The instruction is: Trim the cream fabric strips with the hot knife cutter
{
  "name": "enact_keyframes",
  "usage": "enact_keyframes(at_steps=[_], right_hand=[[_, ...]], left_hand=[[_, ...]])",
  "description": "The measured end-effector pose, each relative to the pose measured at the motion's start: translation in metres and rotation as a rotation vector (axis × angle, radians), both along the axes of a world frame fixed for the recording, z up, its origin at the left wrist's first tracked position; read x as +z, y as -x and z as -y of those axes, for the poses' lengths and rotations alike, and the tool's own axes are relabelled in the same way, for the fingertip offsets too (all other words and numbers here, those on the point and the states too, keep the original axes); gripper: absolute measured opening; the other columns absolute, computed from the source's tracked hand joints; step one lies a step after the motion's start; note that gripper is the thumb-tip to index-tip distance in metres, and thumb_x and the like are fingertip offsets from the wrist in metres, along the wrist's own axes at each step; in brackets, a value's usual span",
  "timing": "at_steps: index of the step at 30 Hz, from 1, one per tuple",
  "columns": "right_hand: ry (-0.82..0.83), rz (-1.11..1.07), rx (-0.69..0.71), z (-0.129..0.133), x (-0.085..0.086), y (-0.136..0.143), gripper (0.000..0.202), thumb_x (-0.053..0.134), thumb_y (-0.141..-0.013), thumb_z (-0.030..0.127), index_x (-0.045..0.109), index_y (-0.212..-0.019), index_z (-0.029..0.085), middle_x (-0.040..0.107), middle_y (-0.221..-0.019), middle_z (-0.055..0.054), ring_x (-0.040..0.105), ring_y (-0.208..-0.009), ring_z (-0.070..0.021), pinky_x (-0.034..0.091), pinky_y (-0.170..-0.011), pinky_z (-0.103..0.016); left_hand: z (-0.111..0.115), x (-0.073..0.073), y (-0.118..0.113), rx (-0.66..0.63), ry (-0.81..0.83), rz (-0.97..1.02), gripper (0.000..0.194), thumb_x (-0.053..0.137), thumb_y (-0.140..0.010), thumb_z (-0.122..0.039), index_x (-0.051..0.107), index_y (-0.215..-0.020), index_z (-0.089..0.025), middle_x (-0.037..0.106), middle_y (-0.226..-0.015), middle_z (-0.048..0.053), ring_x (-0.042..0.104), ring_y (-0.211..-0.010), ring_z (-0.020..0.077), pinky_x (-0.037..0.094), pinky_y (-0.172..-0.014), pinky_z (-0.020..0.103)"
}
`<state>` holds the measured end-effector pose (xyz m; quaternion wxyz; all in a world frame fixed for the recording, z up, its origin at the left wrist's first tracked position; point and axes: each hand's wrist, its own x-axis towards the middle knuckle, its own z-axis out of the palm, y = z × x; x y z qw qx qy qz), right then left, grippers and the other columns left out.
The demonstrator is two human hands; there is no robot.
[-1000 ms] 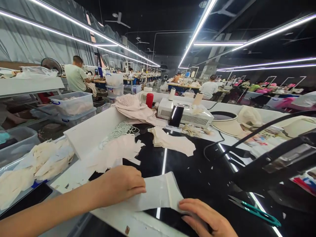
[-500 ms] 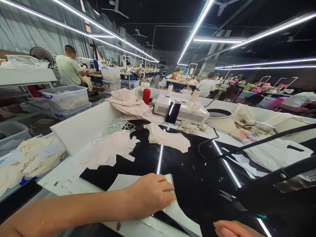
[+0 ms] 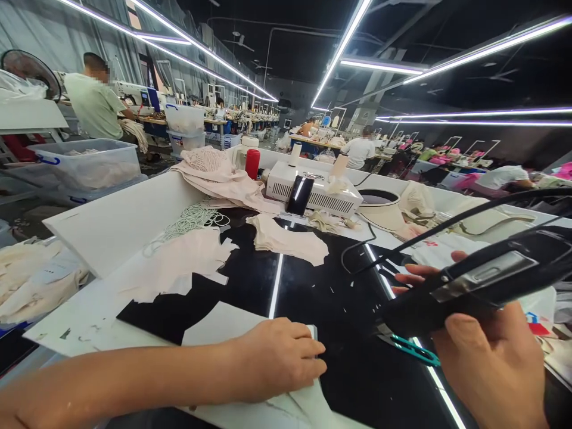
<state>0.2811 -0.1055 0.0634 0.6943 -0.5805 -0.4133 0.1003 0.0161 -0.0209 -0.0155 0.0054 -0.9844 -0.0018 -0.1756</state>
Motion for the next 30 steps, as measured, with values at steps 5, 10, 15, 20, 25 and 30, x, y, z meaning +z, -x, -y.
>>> enact_keyframes(at_steps=[5,10,15,20,25,30], right_hand=[[-0.219,-0.109,0.140,-0.026,0.002,0.032,0.068,0.104,-0.075,0.048,0.075,-0.134,0.030,0.076,-0.091,-0.002,0.072,-0.074,-0.0222,0.067,-0.066,-0.038],[-0.302,-0.099,0.240,-0.037,-0.009,0.059,0.060,0.099,-0.083,0.035,0.070,-0.136,0.032,0.070,-0.086,0.002,0.066,-0.069,-0.0195,0.063,-0.052,-0.032],[-0.342,-0.144,0.259,-0.049,-0.011,0.074,0.047,0.095,-0.084,0.037,0.068,-0.122,0.028,0.067,-0.080,0.004,0.062,-0.063,-0.0177,0.059,-0.048,-0.030],[-0.331,-0.170,0.277,-0.056,-0.014,0.077,0.051,0.095,-0.080,0.038,0.065,-0.121,0.028,0.065,-0.077,0.005,0.060,-0.060,-0.0169,0.057,-0.047,-0.028],[-0.335,-0.182,0.290,-0.059,-0.017,0.076,0.049,0.093,-0.079,0.037,0.065,-0.119,0.028,0.065,-0.076,0.006,0.059,-0.060,-0.0173,0.056,-0.046,-0.028],[-0.334,-0.208,0.317,-0.062,-0.017,0.077,0.048,0.090,-0.080,0.037,0.064,-0.120,0.028,0.064,-0.075,0.006,0.057,-0.060,-0.0174,0.054,-0.046,-0.027]], left_hand=[[0.005,-0.001,0.004,0.070,-0.066,-0.013,0.015,0.070,-0.113,-0.033,0.071,-0.112,-0.018,0.078,-0.120,0.010,0.073,-0.109,0.0206,0.057,-0.086,0.028],[0.012,-0.006,0.006,0.091,-0.115,0.049,0.023,0.072,-0.112,-0.036,0.073,-0.117,-0.014,0.078,-0.124,0.014,0.074,-0.114,0.0230,0.060,-0.090,0.031],[0.016,-0.011,0.005,0.101,-0.131,0.147,0.029,0.067,-0.115,-0.035,0.077,-0.121,-0.008,0.081,-0.122,0.015,0.076,-0.112,0.0229,0.063,-0.097,0.032],[0.021,-0.017,0.003,0.117,-0.128,0.146,0.032,0.072,-0.113,-0.038,0.079,-0.123,-0.009,0.082,-0.123,0.016,0.077,-0.111,0.0240,0.064,-0.100,0.034],[0.024,-0.023,0.001,0.125,-0.113,0.151,0.033,0.072,-0.113,-0.039,0.078,-0.126,-0.009,0.082,-0.124,0.019,0.077,-0.113,0.0254,0.064,-0.100,0.035],[0.025,-0.022,0.002,0.138,-0.118,0.151,0.036,0.069,-0.114,-0.039,0.078,-0.127,-0.007,0.081,-0.127,0.020,0.077,-0.114,0.0258,0.064,-0.098,0.034]])
